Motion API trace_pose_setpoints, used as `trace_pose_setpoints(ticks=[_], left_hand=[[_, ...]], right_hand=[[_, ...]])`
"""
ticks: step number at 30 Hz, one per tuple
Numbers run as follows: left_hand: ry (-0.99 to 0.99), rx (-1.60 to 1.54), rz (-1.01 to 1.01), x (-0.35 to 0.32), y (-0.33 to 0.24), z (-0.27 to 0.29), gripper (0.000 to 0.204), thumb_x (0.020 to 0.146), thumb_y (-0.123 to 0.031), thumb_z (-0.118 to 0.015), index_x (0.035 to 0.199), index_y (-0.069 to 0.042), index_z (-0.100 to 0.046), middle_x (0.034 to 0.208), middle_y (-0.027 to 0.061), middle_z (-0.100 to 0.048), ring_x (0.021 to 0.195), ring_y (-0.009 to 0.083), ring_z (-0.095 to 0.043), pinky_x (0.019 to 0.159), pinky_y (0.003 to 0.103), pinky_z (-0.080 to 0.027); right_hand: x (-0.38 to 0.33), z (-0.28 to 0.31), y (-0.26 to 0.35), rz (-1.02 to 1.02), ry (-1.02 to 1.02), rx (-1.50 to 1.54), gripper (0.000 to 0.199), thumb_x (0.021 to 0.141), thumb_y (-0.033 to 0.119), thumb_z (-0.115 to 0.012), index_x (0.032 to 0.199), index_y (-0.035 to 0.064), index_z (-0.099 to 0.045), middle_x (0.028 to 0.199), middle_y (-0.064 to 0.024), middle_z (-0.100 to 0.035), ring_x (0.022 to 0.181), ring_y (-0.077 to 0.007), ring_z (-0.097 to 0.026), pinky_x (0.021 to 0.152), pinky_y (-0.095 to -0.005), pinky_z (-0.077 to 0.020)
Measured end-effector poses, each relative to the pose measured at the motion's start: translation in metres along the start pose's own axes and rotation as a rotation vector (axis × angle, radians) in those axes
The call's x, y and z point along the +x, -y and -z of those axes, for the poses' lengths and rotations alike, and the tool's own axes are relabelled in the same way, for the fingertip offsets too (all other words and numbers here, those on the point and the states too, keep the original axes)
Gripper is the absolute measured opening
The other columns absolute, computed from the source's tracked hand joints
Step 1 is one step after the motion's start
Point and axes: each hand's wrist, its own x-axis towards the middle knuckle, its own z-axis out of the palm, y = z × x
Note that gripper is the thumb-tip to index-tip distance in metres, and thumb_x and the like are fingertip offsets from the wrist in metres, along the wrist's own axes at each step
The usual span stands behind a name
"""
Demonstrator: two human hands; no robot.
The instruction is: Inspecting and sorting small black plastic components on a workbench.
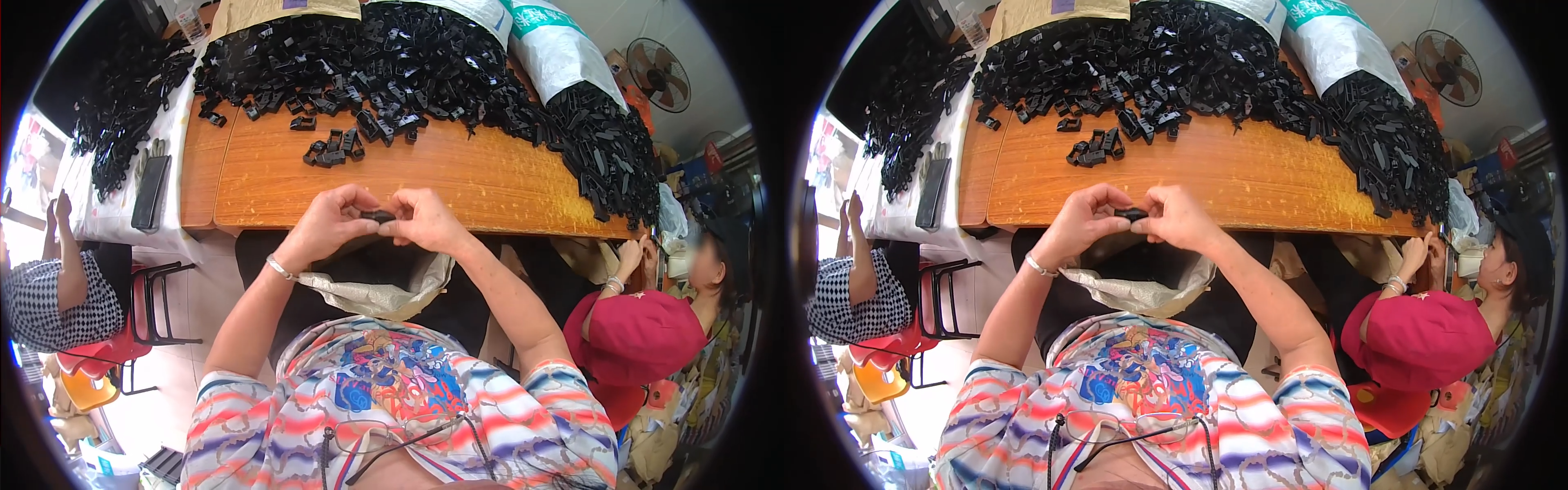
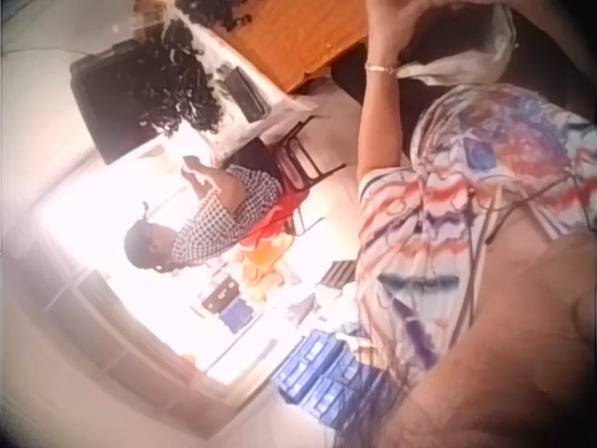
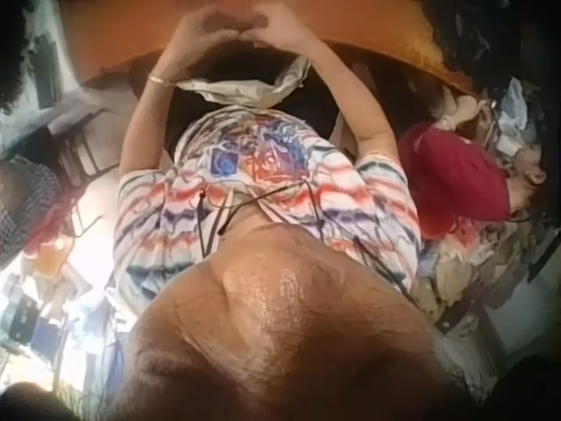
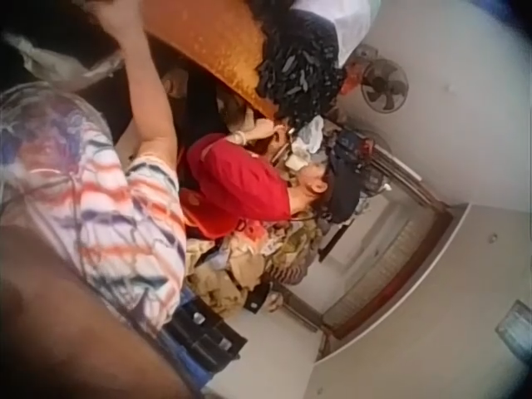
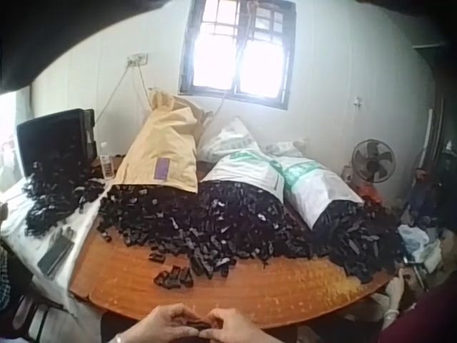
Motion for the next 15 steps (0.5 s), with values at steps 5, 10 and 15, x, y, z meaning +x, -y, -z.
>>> trace_pose_setpoints(ticks=[5,10,15], left_hand=[[-0.385,0.643,-0.206,0.014,-0.007,0.032,0.021,0.081,-0.009,-0.07,0.101,-0.003,-0.066,0.096,0.01,-0.064,0.086,0.0253,-0.063,0.078,0.034,-0.052],[-0.45,1.137,-0.409,0.031,0.003,0.041,0.024,0.08,-0.011,-0.07,0.102,-0.005,-0.066,0.101,0.0096,-0.056,0.101,0.0292,-0.054,0.084,0.039,-0.049],[-0.427,1.209,-0.387,0.038,0.001,0.036,0.013,0.084,-0.013,-0.067,0.093,-0.004,-0.069,0.09,0.0095,-0.06,0.092,0.0294,-0.058,0.078,0.039,-0.049]], right_hand=[[-0.012,-0.007,-0.006,0.219,0.029,-0.595,0.033,0.072,0.019,-0.079,0.095,-0.0013,-0.066,0.081,-0.0163,-0.069,0.075,-0.0315,-0.067,0.07,-0.0392,-0.0524],[0.023,0.006,0.005,0.397,-0.251,-0.723,0.021,0.079,0.019,-0.072,0.092,0.0033,-0.067,0.082,-0.015,-0.069,0.077,-0.0317,-0.067,0.07,-0.0412,-0.0525],[0.092,0.022,0.004,0.559,-0.604,-0.806,0.015,0.081,0.011,-0.07,0.094,0.0037,-0.065,0.095,-0.016,-0.063,0.08,-0.0356,-0.065,0.07,-0.0436,-0.0534]])
